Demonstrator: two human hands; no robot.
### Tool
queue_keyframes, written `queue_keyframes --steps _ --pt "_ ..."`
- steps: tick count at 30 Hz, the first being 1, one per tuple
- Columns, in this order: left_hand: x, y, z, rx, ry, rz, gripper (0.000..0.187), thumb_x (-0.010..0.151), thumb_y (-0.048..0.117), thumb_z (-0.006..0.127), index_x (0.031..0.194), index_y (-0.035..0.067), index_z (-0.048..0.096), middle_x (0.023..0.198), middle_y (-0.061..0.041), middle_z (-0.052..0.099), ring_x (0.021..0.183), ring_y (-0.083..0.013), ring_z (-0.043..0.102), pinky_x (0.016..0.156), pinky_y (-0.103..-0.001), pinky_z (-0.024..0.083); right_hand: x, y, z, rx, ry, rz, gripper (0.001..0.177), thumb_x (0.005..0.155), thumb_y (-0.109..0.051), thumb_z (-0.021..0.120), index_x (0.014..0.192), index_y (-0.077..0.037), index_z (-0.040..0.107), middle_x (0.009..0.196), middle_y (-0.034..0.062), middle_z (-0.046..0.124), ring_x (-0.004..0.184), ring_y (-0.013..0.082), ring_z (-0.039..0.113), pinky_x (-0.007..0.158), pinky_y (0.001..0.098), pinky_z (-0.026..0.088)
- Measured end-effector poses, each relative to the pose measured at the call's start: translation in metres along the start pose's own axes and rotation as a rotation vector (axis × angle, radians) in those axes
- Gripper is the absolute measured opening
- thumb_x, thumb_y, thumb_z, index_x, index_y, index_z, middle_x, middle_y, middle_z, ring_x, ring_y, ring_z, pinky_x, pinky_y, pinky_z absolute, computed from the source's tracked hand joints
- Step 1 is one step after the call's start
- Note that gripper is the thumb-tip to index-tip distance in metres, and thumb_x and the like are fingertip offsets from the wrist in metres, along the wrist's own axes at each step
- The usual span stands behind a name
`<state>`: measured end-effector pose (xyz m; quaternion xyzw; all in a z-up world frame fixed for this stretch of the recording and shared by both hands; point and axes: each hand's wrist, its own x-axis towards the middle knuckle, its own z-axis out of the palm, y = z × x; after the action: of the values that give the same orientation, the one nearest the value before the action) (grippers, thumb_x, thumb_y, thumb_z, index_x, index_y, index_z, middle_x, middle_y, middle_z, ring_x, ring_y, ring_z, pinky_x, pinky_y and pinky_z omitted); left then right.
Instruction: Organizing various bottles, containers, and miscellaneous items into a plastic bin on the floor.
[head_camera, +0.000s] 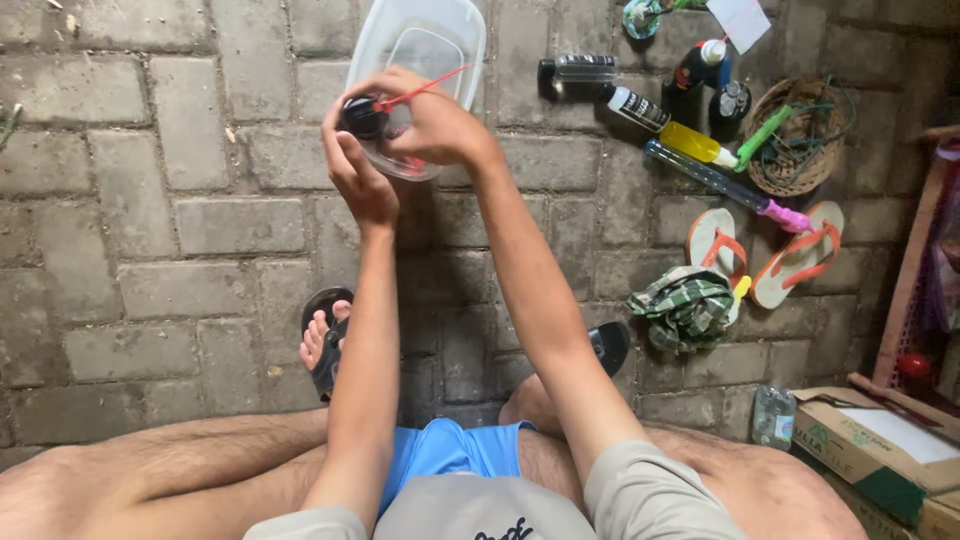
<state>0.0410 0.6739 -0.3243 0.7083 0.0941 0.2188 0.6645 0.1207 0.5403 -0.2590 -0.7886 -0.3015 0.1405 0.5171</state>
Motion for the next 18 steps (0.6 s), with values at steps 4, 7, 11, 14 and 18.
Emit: queue_keyframes --steps 4,7,11,14,18 --pt "0.000 0.011 0.005 -0.010 0.012 0.002 0.050 0.111 0.033 0.042 0.144 -0.003 0.052 0.138 -0.021 0.062 0.130 -0.0308 0.062 0.114 -0.041 0.048 0.002 0.020 -0.001 0.153 -0.145 0.133 0.066 0.081 -0.015 0.080 0.143 -0.015 0.057 0.133 0.0121 0.067 0.124 0.0224 0.065 0.109 0.0349 0.052" --pt "-0.002 0.018 0.008 0.016 0.038 0.021 0.049 0.111 0.031 0.047 0.145 -0.004 0.049 0.140 -0.022 0.061 0.132 -0.0331 0.061 0.115 -0.042 0.047 -0.004 0.032 -0.006 0.306 -0.219 0.226 0.068 0.089 -0.021 0.079 0.150 -0.015 0.051 0.137 0.0094 0.068 0.130 0.0238 0.064 0.112 0.0369 0.052" --pt "0.000 0.019 0.005 0.097 0.065 0.055 0.045 0.111 0.028 0.048 0.142 -0.004 0.053 0.139 -0.022 0.062 0.133 -0.0333 0.061 0.117 -0.042 0.045 -0.031 -0.005 -0.044 0.165 0.032 0.247 0.058 0.092 -0.028 0.081 0.141 -0.010 0.057 0.133 0.0096 0.066 0.126 0.0243 0.063 0.107 0.0414 0.053" --pt "0.005 0.024 0.004 0.105 0.074 0.052 0.042 0.110 0.026 0.051 0.139 -0.003 0.055 0.136 -0.022 0.064 0.131 -0.0332 0.062 0.117 -0.043 0.045 -0.072 0.026 -0.085 -0.041 0.504 0.336 0.032 0.094 -0.019 0.071 0.125 -0.010 0.069 0.118 0.0077 0.075 0.110 0.0206 0.073 0.096 0.0370 0.059" --pt "-0.007 0.053 0.013 0.125 0.175 0.187 0.033 0.109 0.020 0.056 0.135 0.000 0.056 0.132 -0.019 0.062 0.124 -0.0307 0.062 0.114 -0.042 0.046 -0.147 0.119 -0.124 -0.445 0.952 0.455 0.038 0.088 0.005 0.061 0.121 -0.011 0.071 0.114 0.0060 0.077 0.107 0.0204 0.075 0.092 0.0335 0.059"
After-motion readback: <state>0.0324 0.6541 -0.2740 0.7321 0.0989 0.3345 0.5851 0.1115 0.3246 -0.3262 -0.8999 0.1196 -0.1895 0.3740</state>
